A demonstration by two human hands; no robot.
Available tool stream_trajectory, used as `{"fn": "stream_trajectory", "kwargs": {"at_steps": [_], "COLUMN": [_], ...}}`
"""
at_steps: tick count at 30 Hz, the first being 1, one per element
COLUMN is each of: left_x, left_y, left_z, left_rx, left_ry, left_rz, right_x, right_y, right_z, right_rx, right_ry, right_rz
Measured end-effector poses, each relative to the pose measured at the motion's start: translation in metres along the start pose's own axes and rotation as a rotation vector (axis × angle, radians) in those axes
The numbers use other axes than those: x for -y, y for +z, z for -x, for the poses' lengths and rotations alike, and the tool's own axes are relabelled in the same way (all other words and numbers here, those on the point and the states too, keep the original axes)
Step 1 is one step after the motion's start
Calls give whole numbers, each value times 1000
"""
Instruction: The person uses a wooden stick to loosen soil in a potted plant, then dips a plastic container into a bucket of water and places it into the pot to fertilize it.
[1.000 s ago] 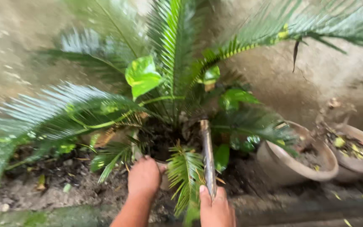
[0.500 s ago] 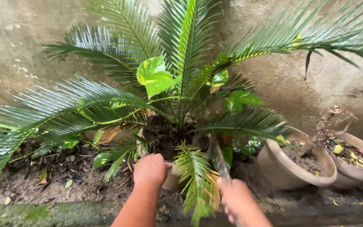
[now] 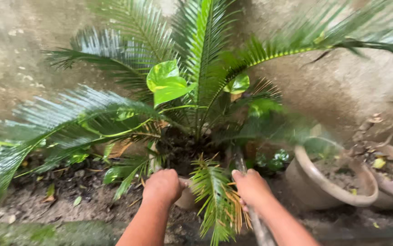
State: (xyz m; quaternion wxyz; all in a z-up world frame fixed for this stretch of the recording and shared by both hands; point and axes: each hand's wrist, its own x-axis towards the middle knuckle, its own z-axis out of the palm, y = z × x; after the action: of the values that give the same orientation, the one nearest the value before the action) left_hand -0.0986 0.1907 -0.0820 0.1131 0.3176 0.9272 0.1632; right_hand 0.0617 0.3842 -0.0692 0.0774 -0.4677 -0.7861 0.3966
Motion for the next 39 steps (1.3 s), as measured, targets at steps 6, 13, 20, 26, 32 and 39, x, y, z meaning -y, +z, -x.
{"fn": "stream_trajectory", "kwargs": {"at_steps": [6,13,20,26,32,39], "left_x": [-1,0,-4,-4,-1,-1], "left_y": [4,3,-4,0,3,-5], "left_z": [0,2,0,-3,-2,5], "left_rx": [-17,13,41,52,32,62], "left_ry": [37,37,25,12,40,-13], "left_rz": [-14,-20,-8,1,-20,16], "right_x": [0,0,0,-3,5,-13], "right_y": [-15,-23,-10,-21,-53,-40], "right_z": [9,9,35,39,34,49], "right_rx": [197,287,252,125,314,319], "right_ry": [76,93,137,125,107,-36], "right_rz": [-87,-75,-37,-208,-32,131]}}
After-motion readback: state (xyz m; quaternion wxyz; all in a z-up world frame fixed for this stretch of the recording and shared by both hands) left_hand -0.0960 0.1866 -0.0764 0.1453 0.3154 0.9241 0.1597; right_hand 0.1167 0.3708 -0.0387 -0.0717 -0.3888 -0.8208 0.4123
